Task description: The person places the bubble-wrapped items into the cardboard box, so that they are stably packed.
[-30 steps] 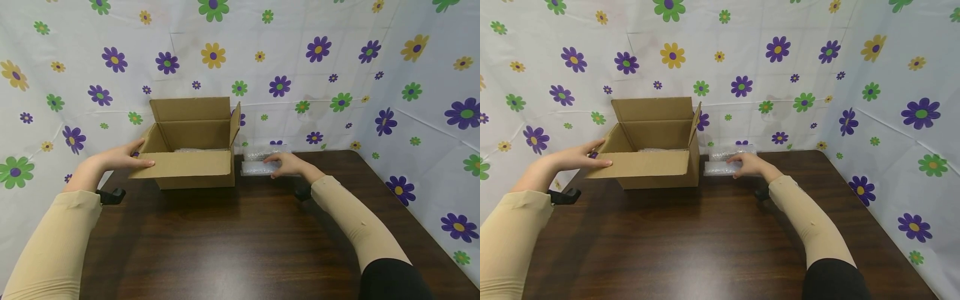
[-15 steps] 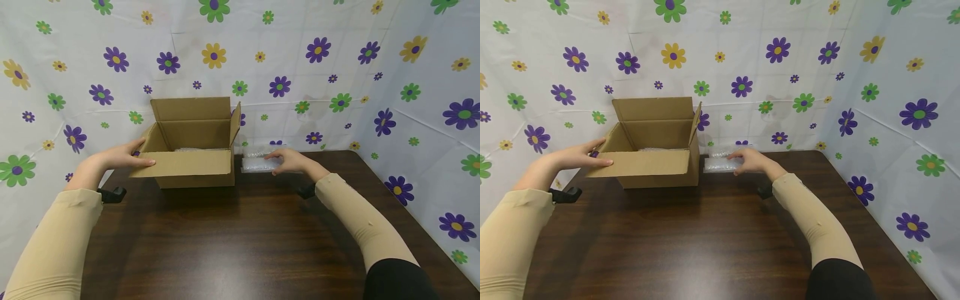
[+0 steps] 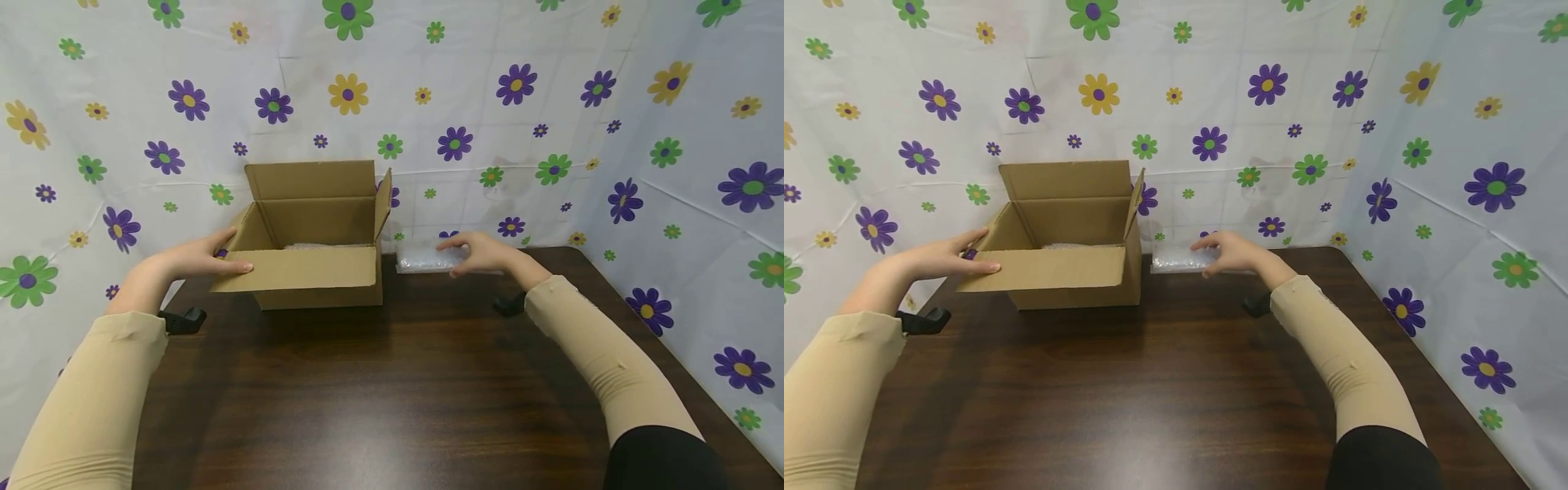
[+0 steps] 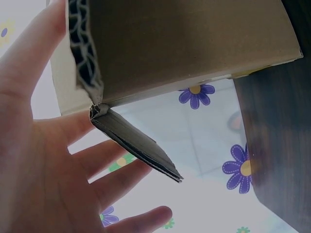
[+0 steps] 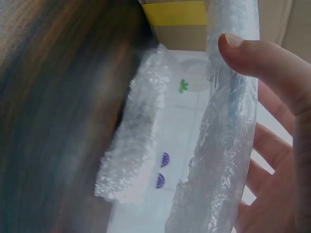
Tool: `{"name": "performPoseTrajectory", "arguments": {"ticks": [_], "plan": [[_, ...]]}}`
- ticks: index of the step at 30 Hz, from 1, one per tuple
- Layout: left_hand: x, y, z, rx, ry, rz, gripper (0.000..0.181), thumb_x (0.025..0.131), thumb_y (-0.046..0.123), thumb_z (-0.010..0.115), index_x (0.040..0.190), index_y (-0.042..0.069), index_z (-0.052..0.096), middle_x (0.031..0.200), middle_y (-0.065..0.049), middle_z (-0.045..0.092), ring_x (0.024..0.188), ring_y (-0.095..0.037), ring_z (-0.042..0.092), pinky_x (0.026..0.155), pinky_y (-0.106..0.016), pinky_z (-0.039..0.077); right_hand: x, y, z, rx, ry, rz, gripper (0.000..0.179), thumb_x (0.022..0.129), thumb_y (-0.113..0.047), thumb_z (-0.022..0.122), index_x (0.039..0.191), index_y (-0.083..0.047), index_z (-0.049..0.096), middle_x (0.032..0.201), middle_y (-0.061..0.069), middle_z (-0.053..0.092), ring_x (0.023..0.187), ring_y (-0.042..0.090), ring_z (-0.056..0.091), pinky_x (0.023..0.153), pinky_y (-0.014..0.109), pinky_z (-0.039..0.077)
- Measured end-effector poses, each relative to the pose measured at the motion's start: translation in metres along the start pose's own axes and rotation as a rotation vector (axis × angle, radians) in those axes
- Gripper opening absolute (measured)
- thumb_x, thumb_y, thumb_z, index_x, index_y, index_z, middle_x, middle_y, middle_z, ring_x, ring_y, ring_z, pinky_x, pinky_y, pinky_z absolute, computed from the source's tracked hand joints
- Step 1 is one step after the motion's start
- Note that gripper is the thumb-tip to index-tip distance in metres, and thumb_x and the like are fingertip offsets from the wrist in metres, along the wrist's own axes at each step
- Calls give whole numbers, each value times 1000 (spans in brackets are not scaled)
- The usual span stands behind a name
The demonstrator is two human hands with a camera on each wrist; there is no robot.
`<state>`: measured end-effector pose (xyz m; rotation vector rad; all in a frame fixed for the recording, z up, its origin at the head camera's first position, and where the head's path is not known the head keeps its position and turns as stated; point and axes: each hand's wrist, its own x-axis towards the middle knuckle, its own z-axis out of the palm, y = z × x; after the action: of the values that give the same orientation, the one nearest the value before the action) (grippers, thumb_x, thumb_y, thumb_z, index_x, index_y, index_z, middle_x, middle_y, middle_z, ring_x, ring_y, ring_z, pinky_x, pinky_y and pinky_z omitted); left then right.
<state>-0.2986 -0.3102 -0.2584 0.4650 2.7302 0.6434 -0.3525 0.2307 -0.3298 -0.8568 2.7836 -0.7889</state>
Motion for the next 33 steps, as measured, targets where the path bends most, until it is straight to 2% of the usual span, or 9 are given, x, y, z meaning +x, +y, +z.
{"name": "performPoseTrajectory", "arguments": {"ticks": [9,18,33], "plan": [[1,-1,2,-14,0,-10,104,92,45,62,153,-1,-8,154,-36,4,137,-55,12,103,-70,20,-6,-12,-23,-28,17,30,58,76,-29,83,131,-21,64,141,6,52,131,30,42,104,53,36],[1,-3,2,-18,-9,-16,103,92,46,61,153,-2,-8,153,-36,5,137,-55,13,103,-70,20,-9,-21,-43,-71,50,15,58,76,-27,84,130,-19,64,134,4,58,125,30,48,101,51,38],[-1,1,1,-6,-12,-15,103,93,45,61,152,-3,-8,153,-37,5,137,-56,13,103,-70,20,-10,-38,-82,-82,90,45,61,76,-26,84,133,-16,62,136,11,55,128,35,44,102,54,38]]}}
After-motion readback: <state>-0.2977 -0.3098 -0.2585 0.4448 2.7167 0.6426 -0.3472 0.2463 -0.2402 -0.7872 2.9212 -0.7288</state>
